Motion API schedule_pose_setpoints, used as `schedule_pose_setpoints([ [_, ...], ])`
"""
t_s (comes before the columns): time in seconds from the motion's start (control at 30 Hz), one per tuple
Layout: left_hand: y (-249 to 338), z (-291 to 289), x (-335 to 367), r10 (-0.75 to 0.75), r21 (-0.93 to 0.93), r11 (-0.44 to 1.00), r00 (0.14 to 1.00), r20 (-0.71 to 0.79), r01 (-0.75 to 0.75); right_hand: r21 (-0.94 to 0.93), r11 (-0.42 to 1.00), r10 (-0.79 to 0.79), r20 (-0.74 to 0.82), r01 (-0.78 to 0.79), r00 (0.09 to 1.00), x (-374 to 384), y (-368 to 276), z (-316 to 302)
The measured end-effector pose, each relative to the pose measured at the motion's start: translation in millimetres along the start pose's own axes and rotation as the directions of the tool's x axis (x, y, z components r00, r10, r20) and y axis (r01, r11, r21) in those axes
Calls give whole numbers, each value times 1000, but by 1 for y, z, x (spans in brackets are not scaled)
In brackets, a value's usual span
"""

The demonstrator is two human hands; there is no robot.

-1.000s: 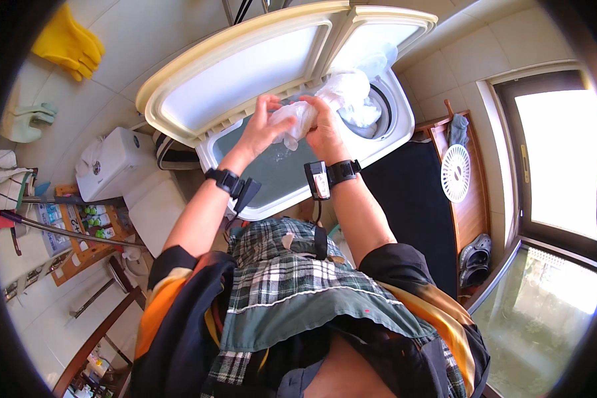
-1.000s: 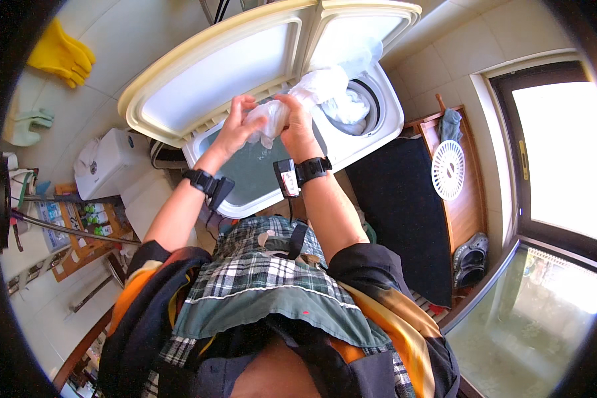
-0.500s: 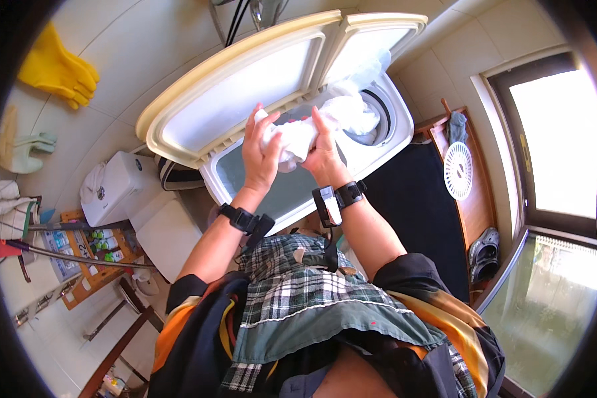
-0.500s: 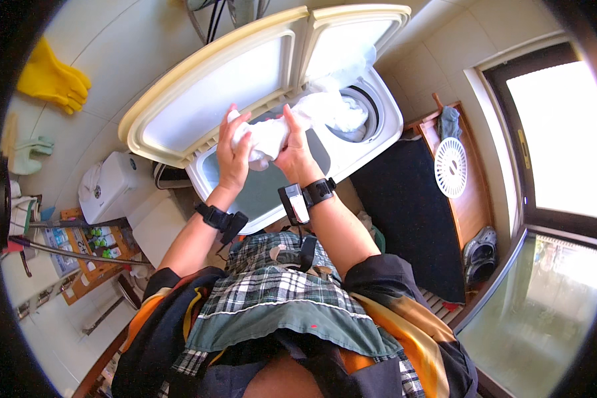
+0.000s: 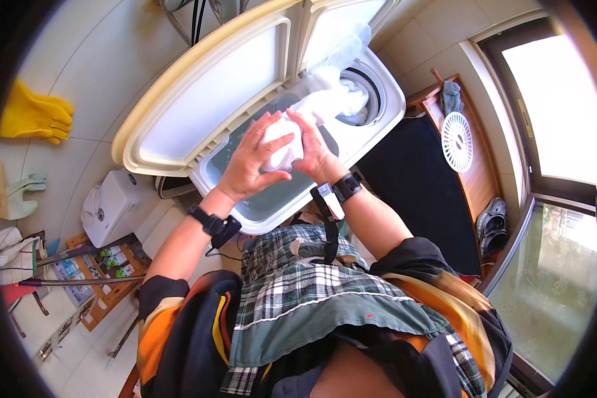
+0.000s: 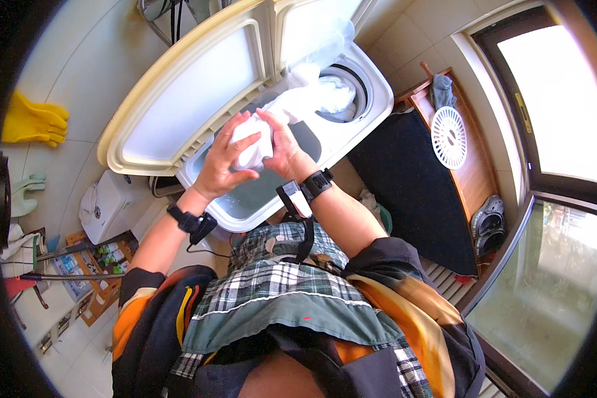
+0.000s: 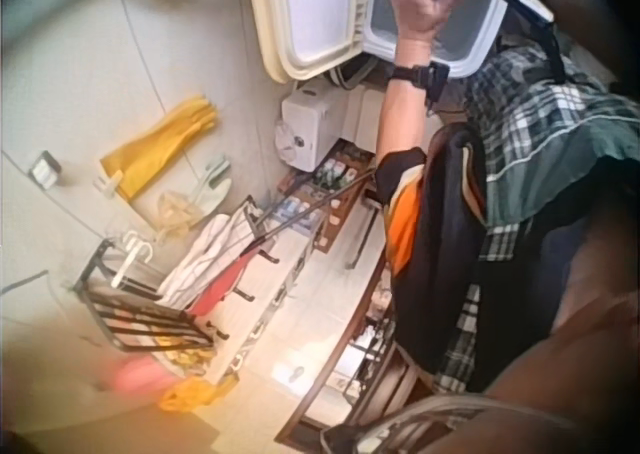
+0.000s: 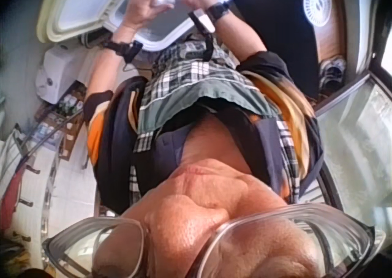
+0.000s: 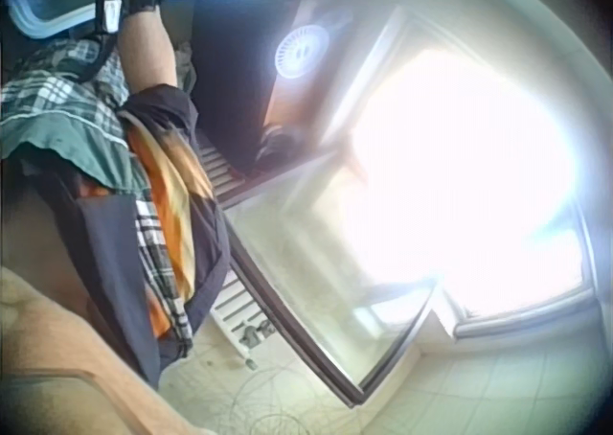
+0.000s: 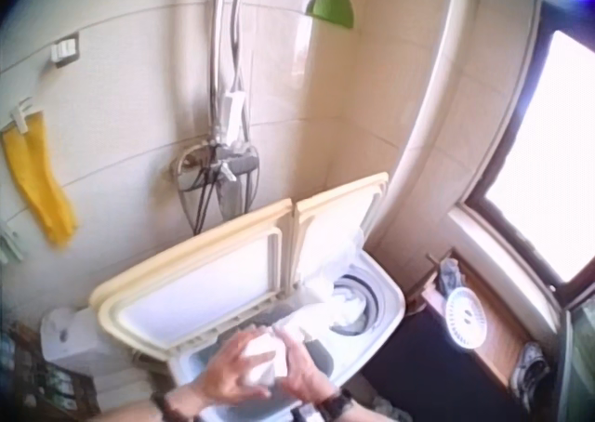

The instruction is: The person transfers white linens from a washing machine drum into a spin-dryer tub, wrings one item out by hand, and secures the dryer lid.

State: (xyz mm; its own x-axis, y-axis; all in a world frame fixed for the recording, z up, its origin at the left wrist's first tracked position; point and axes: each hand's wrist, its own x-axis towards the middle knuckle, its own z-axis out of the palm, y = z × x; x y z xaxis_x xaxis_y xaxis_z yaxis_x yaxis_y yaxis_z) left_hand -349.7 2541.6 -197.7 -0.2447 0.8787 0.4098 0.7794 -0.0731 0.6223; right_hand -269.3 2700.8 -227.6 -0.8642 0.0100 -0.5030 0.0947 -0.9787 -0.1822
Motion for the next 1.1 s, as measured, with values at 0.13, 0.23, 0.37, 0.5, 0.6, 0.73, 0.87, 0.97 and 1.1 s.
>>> schedule_pose_setpoints([
  [0.13, -6, 14, 1, -611, -733, 579, 785, -99, 358, -117, 981, -164, -81, 154, 983, -1, -8, 8],
  [0.23, -17, 31, 15, -876, -926, 149, 481, 39, 346, -144, 974, -184, -67, 173, 981, -2, -9, 16],
  [0.37, -10, 28, 15, -644, -871, -343, 587, 491, 351, -264, 951, -185, -65, 162, 980, 10, -15, 5],
  [0.5, -26, 38, 3, -487, -762, -459, 588, 646, 456, -614, 762, -401, -197, 206, 895, 18, -5, 6],
  [0.6, -30, 36, 0, -482, -664, -340, 483, 731, 666, -582, 791, -315, -122, 189, 941, 20, 0, -1],
  [0.73, -30, 22, 8, -432, -525, -215, 402, 807, 823, -468, 862, -236, -34, 194, 971, 14, 1, 8],
  [0.87, -16, 7, 29, -446, -483, -63, 408, 797, 873, -445, 889, -169, -97, 109, 981, 16, -9, 16],
  [0.97, -9, 6, 36, -551, -403, 86, 381, 743, 911, -458, 882, -213, -178, 110, 961, 13, -13, 26],
  [1.1, -24, 25, 27, -641, -331, 336, 471, 606, 882, -480, 863, -277, -191, 157, 942, 22, -11, 24],
])
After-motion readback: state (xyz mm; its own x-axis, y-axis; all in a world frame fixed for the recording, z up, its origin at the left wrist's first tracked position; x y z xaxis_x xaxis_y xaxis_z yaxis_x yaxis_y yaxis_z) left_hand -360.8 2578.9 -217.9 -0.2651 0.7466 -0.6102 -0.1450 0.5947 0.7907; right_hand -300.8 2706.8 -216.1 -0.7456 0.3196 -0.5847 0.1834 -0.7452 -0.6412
